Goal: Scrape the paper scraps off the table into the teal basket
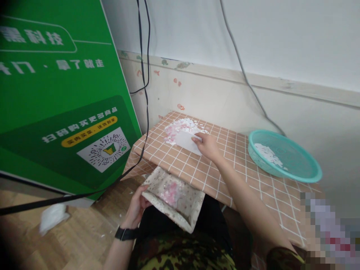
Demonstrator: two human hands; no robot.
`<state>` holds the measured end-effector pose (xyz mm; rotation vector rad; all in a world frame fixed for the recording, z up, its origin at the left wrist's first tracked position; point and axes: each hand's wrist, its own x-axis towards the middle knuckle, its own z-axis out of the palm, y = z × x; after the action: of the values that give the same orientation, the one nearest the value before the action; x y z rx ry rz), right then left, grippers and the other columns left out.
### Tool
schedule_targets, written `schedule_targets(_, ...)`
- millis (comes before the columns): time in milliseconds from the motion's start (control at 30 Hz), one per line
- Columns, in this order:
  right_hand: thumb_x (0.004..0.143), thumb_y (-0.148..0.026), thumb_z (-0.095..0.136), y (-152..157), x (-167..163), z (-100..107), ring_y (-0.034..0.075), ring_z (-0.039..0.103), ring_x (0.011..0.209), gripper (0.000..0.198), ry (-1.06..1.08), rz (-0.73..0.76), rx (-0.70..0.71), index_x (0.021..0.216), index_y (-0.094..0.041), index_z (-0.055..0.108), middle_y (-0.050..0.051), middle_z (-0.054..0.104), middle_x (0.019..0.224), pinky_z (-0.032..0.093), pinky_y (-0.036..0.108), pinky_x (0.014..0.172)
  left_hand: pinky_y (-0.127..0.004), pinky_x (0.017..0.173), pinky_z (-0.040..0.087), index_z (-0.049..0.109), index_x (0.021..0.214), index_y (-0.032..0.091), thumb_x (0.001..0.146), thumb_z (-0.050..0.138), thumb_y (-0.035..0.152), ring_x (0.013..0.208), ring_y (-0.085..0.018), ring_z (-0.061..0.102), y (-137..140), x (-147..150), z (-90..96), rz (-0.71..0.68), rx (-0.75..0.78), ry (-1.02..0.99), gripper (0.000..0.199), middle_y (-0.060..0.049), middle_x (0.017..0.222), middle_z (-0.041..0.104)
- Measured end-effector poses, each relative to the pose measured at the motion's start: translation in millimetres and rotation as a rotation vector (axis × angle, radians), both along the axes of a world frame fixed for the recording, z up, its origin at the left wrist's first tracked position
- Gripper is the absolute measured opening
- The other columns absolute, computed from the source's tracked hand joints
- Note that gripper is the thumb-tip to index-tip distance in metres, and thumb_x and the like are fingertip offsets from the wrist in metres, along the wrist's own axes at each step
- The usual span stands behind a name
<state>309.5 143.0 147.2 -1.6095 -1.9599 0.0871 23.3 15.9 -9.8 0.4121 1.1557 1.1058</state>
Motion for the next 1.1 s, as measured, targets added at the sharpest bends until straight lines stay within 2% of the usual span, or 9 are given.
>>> schedule_targets(100, 0.086, -0.038, 0.051, 5, 5, 9, 0.020, 0.063, 0.073, 0.030, -0.052, 0.079, -0.039, 0.097, -0.018, 0.070, 0.007, 0.072, 0.087, 0.042, 0.030, 0.065, -0.031, 0.058, 0.050, 0.061, 0.106, 0.017, 0.071, 0.063, 0.044, 0.067, -0.021, 0.066, 0, -1, -4.5, -0.017, 0.023, 0.002, 0.044, -0.005, 0.080, 0.070)
schedule_targets(233, 0.086, -0.036, 0.051, 14, 10, 22, 0.020, 0.063, 0.075, 0.027, -0.082, 0.119, -0.013, 0.096, -0.020, 0.071, 0.006, 0.072, 0.087, 0.043, 0.030, 0.067, -0.031, 0.057, 0.050, 0.061, 0.106, 0.017, 0.072, 0.063, 0.044, 0.065, -0.020, 0.065, 1, -1, -8.2, -0.025, 0.021, -0.004, 0.044, -0.004, 0.079, 0.069)
schedule_targets(500, 0.088, -0.033, 0.050, 31, -2, 21, 0.021, 0.064, 0.085, 0.027, -0.152, 0.230, -0.019, 0.101, -0.021, 0.069, 0.006, 0.072, 0.097, 0.045, 0.032, 0.073, -0.033, 0.061, 0.052, 0.061, 0.107, 0.018, 0.072, 0.063, 0.043, 0.070, -0.021, 0.067, -1, 3, -8.5, -0.034, 0.025, 0.006, 0.043, -0.005, 0.080, 0.070)
schedule_targets(667, 0.087, -0.034, 0.051, 29, 0, 37, 0.021, 0.064, 0.083, 0.026, -0.248, 0.294, -0.055, 0.100, -0.023, 0.070, 0.005, 0.072, 0.094, 0.044, 0.032, 0.071, -0.033, 0.061, 0.053, 0.061, 0.110, 0.019, 0.074, 0.062, 0.043, 0.072, -0.022, 0.067, -1, 4, -10.9, -0.041, 0.027, 0.008, 0.043, -0.006, 0.086, 0.071)
schedule_targets(833, 0.088, -0.033, 0.049, 29, 0, 44, 0.020, 0.063, 0.082, 0.027, -0.277, 0.281, -0.030, 0.101, -0.021, 0.069, 0.005, 0.071, 0.095, 0.042, 0.030, 0.070, -0.033, 0.060, 0.053, 0.060, 0.112, 0.019, 0.074, 0.062, 0.042, 0.067, -0.021, 0.067, -1, 4, -10.1, -0.033, 0.012, 0.006, 0.044, -0.004, 0.079, 0.070)
schedule_targets(1000, 0.086, -0.034, 0.050, 25, 7, 48, 0.018, 0.062, 0.074, 0.025, -0.303, 0.302, -0.092, 0.094, -0.020, 0.070, 0.004, 0.071, 0.085, 0.041, 0.029, 0.066, -0.032, 0.059, 0.052, 0.060, 0.111, 0.019, 0.073, 0.063, 0.041, 0.067, -0.020, 0.066, -1, 5, -7.7, -0.029, 0.009, 0.004, 0.043, -0.004, 0.078, 0.070)
schedule_targets(1100, 0.085, -0.035, 0.051, 20, 20, 51, 0.018, 0.062, 0.074, 0.026, -0.265, 0.236, -0.090, 0.095, -0.020, 0.071, 0.005, 0.071, 0.086, 0.041, 0.029, 0.065, -0.032, 0.059, 0.052, 0.060, 0.111, 0.020, 0.074, 0.063, 0.041, 0.068, -0.020, 0.066, -1, 5, -8.3, -0.038, 0.016, 0.000, 0.043, -0.004, 0.080, 0.070)
